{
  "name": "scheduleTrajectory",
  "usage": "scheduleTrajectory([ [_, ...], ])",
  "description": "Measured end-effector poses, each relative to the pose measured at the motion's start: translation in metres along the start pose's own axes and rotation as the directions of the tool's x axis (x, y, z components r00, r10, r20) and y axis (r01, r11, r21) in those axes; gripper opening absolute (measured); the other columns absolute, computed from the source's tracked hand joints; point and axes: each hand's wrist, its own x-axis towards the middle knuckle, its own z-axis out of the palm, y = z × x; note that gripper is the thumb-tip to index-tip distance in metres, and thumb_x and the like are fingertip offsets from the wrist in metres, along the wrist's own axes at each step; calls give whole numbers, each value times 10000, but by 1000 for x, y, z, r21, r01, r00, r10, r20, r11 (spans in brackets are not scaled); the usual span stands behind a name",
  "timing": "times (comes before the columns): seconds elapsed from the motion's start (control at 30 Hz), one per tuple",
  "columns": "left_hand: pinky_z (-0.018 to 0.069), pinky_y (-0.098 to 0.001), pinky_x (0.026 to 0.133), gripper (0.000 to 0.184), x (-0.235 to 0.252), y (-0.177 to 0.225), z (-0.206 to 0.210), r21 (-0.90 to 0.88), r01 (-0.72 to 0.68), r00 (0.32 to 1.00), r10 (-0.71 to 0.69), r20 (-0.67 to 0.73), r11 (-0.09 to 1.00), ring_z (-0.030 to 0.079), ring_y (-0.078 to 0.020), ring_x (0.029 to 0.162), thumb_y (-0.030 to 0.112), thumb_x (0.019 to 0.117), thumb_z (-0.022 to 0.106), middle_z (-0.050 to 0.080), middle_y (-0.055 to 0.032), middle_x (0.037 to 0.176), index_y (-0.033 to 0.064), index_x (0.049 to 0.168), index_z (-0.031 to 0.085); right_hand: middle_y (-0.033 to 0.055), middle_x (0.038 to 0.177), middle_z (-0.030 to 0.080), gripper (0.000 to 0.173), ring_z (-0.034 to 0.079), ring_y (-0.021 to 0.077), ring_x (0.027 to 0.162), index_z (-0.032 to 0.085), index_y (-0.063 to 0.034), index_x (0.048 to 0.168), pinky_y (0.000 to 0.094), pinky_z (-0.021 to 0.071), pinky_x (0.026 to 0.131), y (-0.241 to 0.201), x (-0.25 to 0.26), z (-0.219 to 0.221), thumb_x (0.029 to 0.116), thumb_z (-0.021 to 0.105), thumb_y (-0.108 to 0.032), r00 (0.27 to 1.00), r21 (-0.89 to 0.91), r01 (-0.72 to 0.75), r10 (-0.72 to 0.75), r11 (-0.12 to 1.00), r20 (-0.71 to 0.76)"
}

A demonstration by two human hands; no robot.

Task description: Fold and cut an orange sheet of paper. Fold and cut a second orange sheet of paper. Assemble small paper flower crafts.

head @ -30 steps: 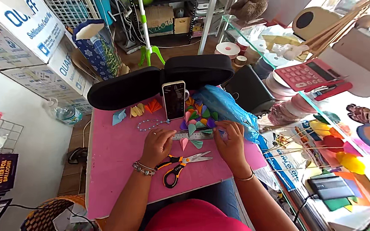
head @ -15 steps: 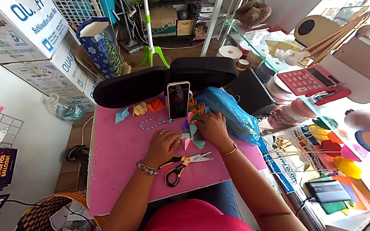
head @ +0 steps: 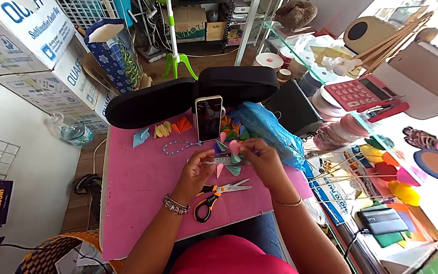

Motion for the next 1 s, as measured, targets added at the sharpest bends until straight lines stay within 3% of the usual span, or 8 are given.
scheduleTrajectory([
  [0.1,603,-312,858,594,0,8,4,-171,151,988,-144,51,974,678,-128,1053,257,973,694,588,-90,1366,-71,1414,469,73,1141,692,194,600,142,1148,771,-66,1003,328,496,958,-8,-14,22,964,670,-227,982,43,78,-84,996,169],
  [0.2,612,-281,767,367,0,11,3,-242,220,972,-234,-27,945,701,-105,877,101,981,655,682,-40,1133,-39,1303,551,61,1115,717,216,627,122,1124,768,-53,1032,338,493,993,-10,-3,25,994,629,-215,956,40,117,-124,992,266],
  [0.3,604,-279,754,271,3,12,-4,-367,300,927,-359,-105,881,696,-127,850,27,1001,579,685,-46,1024,-14,1268,556,127,1076,720,214,674,250,1046,750,-32,1098,474,540,937,-4,33,12,1017,603,-164,979,-285,179,-142,942,143],
  [0.37,601,-283,750,248,5,15,-7,-466,341,889,-441,-123,817,696,-143,855,36,1032,537,683,-65,1000,2,1277,552,208,1134,692,207,614,433,1108,747,-34,1133,642,463,930,14,61,4,1002,622,-135,983,-571,177,-169,802,68],
  [0.43,614,-303,755,247,7,17,-10,-550,367,856,-504,-114,750,709,-165,864,55,1063,474,682,-84,1018,20,1298,540,237,1191,648,189,558,487,1154,753,-52,1131,671,445,929,27,81,2,981,647,-98,987,-684,157,-136,713,84],
  [0.57,627,-319,741,276,9,21,-13,-672,385,812,-578,-79,632,726,-195,852,89,1103,345,679,-104,1049,34,1298,533,224,1224,628,161,543,463,1179,778,-83,1088,620,456,936,38,88,4,986,656,-107,977,-722,205,-95,660,191],
  [0.73,627,-321,733,308,8,21,-15,-722,393,801,-597,-35,570,730,-208,869,146,1119,301,684,-109,1053,46,1298,531,227,1190,653,137,552,471,1172,750,-18,1054,654,432,983,28,79,-12,974,676,-101,991,-671,91,0,736,134],
  [1.0,629,-337,757,346,7,23,-14,-736,418,807,-590,31,532,731,-225,920,177,1125,287,688,-112,1084,64,1323,547,174,1004,733,224,708,337,938,671,5,1162,585,538,879,9,65,-40,990,687,-138,981,-537,-154,195,829,19],
])
